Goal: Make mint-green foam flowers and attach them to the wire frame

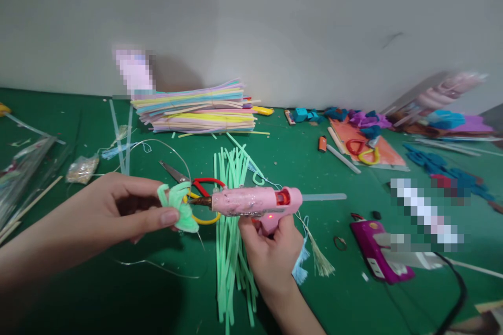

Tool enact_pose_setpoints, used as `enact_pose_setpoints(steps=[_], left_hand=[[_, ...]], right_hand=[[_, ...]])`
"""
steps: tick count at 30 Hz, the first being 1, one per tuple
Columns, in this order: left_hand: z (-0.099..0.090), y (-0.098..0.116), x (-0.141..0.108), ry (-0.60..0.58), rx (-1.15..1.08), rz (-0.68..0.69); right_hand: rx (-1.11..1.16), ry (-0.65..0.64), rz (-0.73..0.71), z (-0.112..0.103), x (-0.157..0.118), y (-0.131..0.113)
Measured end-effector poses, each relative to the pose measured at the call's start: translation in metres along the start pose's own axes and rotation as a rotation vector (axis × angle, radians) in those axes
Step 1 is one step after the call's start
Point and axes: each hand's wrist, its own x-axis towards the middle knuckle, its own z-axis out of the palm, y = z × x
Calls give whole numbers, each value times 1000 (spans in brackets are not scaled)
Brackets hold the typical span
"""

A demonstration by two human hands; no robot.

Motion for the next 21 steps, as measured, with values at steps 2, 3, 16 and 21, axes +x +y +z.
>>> enact_pose_setpoints(steps=[2,3,16,21], left_hand=[[0,0,0,-2,2,3],[-1,-1,1,-2,4,2],[1,2,1,6,3,-52],[3,2,2,-5,-87,-69]], right_hand=[[3,0,-7,0,0,0],[4,3,-11,0,0,0],[-32,39,-38,1,0,4],[-37,60,-54,0,0,4]])
